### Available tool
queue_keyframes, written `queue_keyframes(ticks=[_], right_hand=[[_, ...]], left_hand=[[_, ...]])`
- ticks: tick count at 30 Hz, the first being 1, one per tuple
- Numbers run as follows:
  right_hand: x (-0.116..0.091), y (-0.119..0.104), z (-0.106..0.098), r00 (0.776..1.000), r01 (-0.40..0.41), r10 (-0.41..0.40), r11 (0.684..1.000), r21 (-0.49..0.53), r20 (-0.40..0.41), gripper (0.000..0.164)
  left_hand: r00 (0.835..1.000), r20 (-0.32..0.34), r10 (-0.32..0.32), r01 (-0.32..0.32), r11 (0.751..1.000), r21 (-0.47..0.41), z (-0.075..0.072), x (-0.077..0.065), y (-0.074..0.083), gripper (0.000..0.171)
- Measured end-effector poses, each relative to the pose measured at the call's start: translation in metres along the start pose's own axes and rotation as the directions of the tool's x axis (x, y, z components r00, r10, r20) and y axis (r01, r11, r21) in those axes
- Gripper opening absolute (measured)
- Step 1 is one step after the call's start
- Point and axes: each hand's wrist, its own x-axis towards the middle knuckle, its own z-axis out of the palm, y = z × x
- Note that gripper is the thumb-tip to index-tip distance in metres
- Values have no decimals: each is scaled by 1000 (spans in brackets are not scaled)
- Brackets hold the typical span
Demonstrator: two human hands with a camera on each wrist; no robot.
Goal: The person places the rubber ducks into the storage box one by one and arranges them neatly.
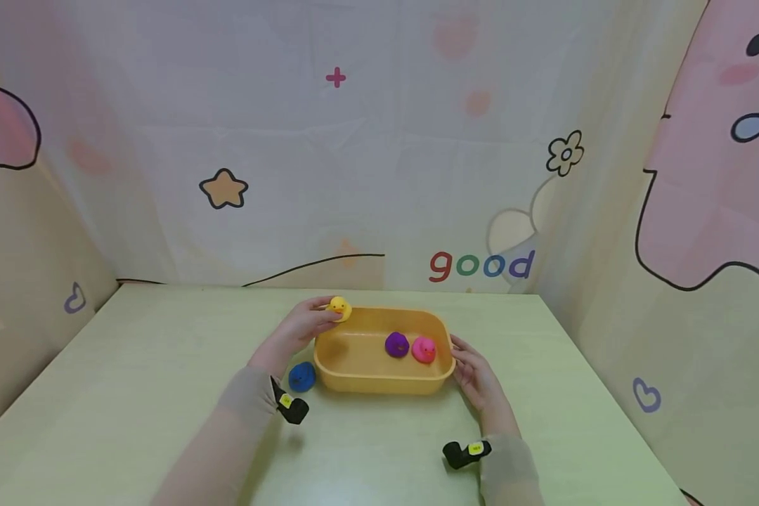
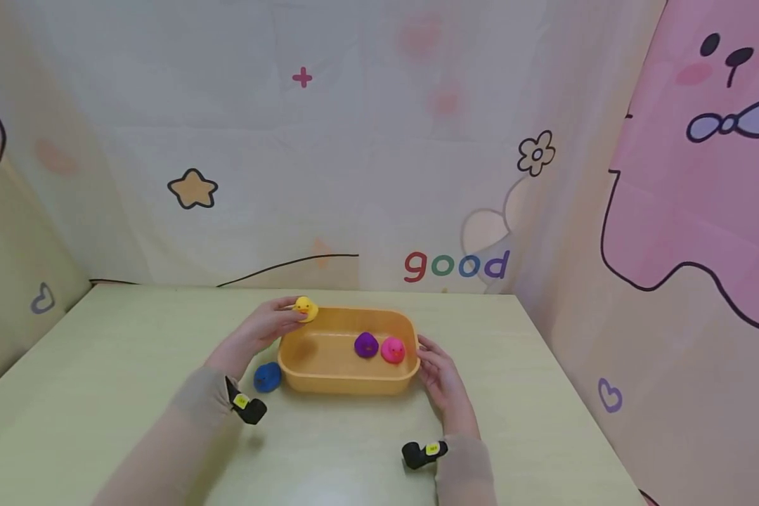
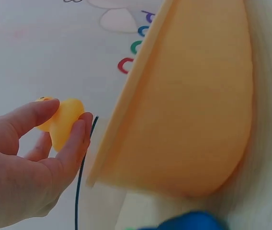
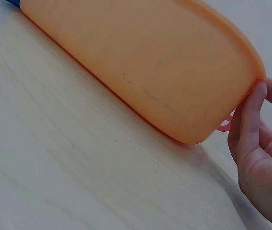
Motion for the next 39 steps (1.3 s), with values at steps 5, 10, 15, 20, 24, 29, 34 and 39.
queue_keyframes(ticks=[5,10,15,20,24,29,34,39], right_hand=[[0,-1,0,1000,-10,10,1000,-12,-5,46],[1,-1,0,1000,1,-1,1000,-21,3,48],[0,0,0,1000,13,-13,1000,-14,6,49],[0,2,1,1000,26,-27,1000,-15,-5,45],[1,2,0,1000,28,-28,1000,-1,-10,42],[1,2,1,1000,13,-13,1000,-1,-2,43],[-1,-1,2,1000,-8,8,1000,4,0,47],[-4,-4,3,1000,-18,18,1000,3,3,50]], left_hand=[[1000,-5,-25,25,999,-37,23,7,-1,57],[1000,1,-22,22,999,-46,37,18,-14,57],[992,112,56,-44,993,-108,15,100,-94,49],[997,74,10,-9,1000,-20,19,123,-117,48],[999,1,-49,49,996,70,44,69,-69,47],[992,-71,-104,114,979,167,62,25,-31,45],[988,-71,-137,151,957,249,62,23,-32,47],[986,-69,-150,165,922,350,63,23,-33,46]])
